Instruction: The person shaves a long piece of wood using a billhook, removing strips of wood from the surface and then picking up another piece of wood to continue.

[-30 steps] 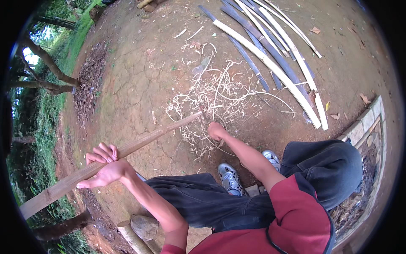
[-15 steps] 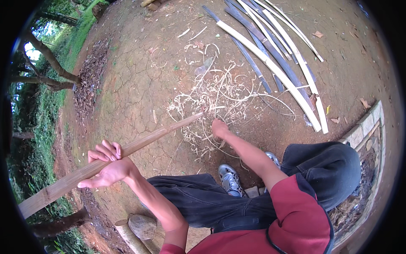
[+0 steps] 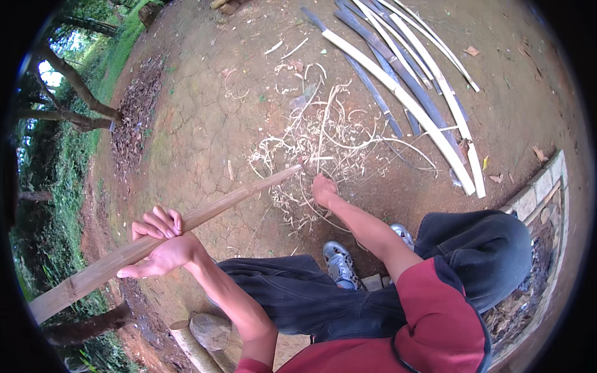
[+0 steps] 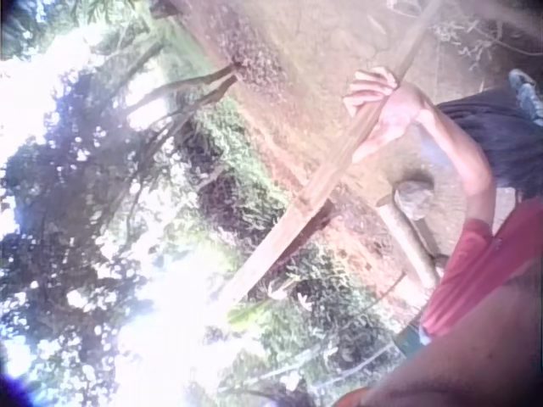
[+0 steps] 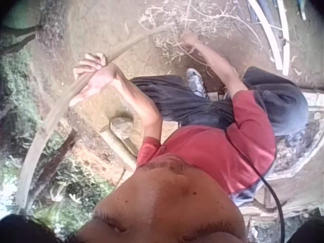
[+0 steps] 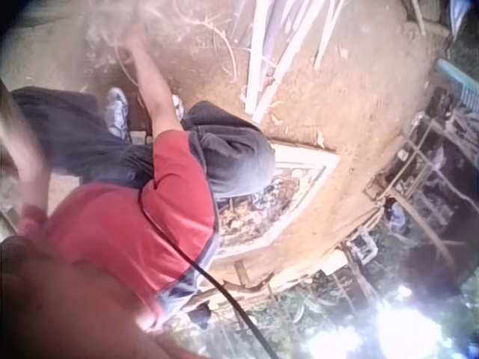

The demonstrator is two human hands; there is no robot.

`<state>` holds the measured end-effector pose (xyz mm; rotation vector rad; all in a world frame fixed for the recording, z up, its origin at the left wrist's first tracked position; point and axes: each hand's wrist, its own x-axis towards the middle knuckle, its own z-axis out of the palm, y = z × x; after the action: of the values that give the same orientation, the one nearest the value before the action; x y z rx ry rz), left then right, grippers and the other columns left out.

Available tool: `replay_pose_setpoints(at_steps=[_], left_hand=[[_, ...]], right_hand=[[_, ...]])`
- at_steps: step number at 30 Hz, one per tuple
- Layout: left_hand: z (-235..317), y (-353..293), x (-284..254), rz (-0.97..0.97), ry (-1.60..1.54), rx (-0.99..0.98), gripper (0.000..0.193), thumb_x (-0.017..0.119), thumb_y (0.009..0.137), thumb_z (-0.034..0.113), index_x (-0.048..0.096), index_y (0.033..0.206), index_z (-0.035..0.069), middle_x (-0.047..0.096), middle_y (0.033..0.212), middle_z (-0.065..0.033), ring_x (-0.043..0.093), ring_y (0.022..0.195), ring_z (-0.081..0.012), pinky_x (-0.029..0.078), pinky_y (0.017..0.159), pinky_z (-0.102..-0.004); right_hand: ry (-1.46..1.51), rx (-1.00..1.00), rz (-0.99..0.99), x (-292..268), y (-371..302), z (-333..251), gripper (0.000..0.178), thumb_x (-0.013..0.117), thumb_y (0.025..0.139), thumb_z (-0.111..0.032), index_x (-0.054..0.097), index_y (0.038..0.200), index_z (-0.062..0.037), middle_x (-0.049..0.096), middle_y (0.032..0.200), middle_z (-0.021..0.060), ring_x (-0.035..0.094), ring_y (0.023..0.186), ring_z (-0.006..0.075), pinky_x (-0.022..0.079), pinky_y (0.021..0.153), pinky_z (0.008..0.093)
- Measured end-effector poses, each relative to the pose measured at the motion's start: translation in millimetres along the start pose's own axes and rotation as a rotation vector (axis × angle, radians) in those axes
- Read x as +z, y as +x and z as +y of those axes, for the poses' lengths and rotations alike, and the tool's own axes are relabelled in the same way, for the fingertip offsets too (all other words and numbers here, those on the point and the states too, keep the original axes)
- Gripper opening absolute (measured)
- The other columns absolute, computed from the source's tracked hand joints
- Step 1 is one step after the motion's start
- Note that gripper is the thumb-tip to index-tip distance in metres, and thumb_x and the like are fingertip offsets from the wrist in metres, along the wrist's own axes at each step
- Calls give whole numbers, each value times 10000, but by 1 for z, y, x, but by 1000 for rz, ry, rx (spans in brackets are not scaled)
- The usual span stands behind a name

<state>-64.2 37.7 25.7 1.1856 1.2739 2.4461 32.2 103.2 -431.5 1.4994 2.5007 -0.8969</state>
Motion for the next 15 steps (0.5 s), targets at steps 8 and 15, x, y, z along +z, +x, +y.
replay_pose_setpoints(at_steps=[8, 15], left_hand=[[-2, 4, -18, -23, 4, -13, 824, 190, 773, 873, 336, 586, 84, 317, 475, -19, 279, 398, -103, 266, 323, -213], [-1, 0, 2, 70, 74, -23, 804, 198, 750, 891, 284, 547, 117, 258, 440, 0, 256, 381, -101, 229, 308, -214]], right_hand=[[740, 195, -653, -89, -28, -19, 369, 374, 1012, -279, 510, 1063, 61, 656, 873, 238, 685, 673, 284, 513, 440, 363], [100, 221, -146, -47, -32, -13, 227, 543, 892, -102, 538, 1086, 13, 674, 992, 169, 679, 957, 297, 578, 724, 357]])
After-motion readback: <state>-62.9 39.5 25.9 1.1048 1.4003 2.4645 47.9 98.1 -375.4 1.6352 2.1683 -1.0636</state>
